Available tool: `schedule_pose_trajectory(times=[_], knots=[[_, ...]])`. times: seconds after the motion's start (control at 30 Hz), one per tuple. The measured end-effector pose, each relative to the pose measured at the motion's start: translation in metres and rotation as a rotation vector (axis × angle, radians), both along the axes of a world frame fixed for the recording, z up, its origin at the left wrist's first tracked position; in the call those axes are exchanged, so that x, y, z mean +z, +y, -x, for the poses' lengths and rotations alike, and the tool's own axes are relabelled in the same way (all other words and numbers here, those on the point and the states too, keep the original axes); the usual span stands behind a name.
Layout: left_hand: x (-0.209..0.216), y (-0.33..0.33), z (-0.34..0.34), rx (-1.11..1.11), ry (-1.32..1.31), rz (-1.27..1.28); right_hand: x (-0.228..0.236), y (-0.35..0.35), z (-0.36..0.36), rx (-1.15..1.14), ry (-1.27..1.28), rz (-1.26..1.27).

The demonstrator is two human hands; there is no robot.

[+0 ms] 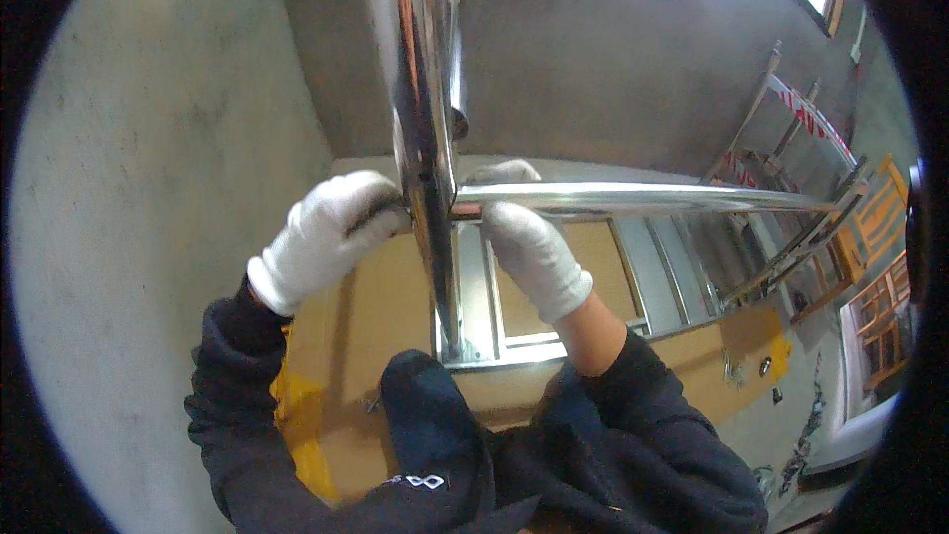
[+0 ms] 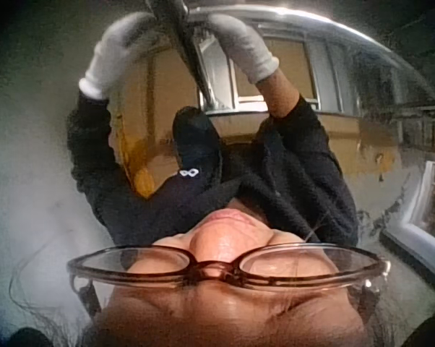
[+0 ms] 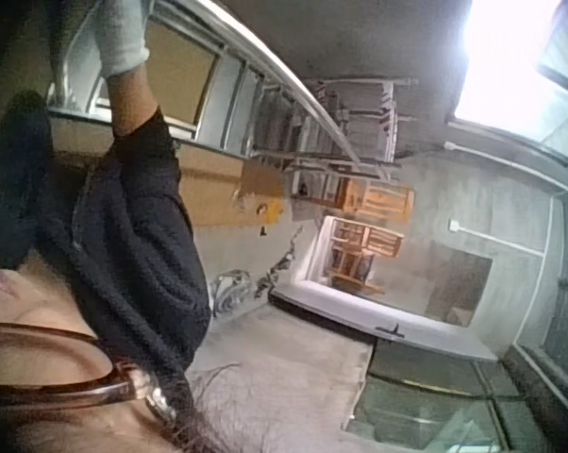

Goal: The person assembles a metal frame by inserting and tightening screws into joints using a screwdriver. They work on multiple connection points, aligning metal tubes and securing them to a base structure.

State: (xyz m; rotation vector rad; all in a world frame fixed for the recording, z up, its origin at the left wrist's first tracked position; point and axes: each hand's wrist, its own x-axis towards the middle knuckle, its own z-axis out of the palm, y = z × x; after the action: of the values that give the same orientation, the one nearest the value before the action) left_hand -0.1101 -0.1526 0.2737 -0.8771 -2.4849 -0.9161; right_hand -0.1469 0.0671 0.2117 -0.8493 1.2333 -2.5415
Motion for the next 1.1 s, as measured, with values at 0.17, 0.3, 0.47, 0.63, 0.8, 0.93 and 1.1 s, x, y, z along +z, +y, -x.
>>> schedule_pose_trajectory(times=[0.17,0.3,0.47,0.63,0.8,0.93,1.1], knots=[[0.001,-0.009,0.012,-0.177,-0.121,-0.126,-0.003,-0.006,0.001,0.003,0.064,0.069],[0.0,-0.012,0.008,-0.151,-0.08,-0.01,0.0,-0.008,-0.005,-0.026,0.067,0.061],[0.003,-0.016,0.008,-0.161,-0.161,-0.014,-0.007,-0.001,0.005,-0.03,0.217,-0.061],[-0.003,-0.025,0.007,-0.108,-0.22,-0.043,-0.004,-0.002,0.001,0.019,0.183,0.012],[-0.006,-0.016,-0.001,0.052,-0.129,0.118,0.013,0.006,-0.015,0.09,0.057,0.127],[0.012,-0.015,-0.007,0.021,-0.167,0.174,-0.028,-0.009,0.018,-0.009,0.286,0.005],[0.007,-0.014,0.001,-0.01,0.071,0.307,-0.027,-0.003,0.02,-0.092,0.446,-0.022]])
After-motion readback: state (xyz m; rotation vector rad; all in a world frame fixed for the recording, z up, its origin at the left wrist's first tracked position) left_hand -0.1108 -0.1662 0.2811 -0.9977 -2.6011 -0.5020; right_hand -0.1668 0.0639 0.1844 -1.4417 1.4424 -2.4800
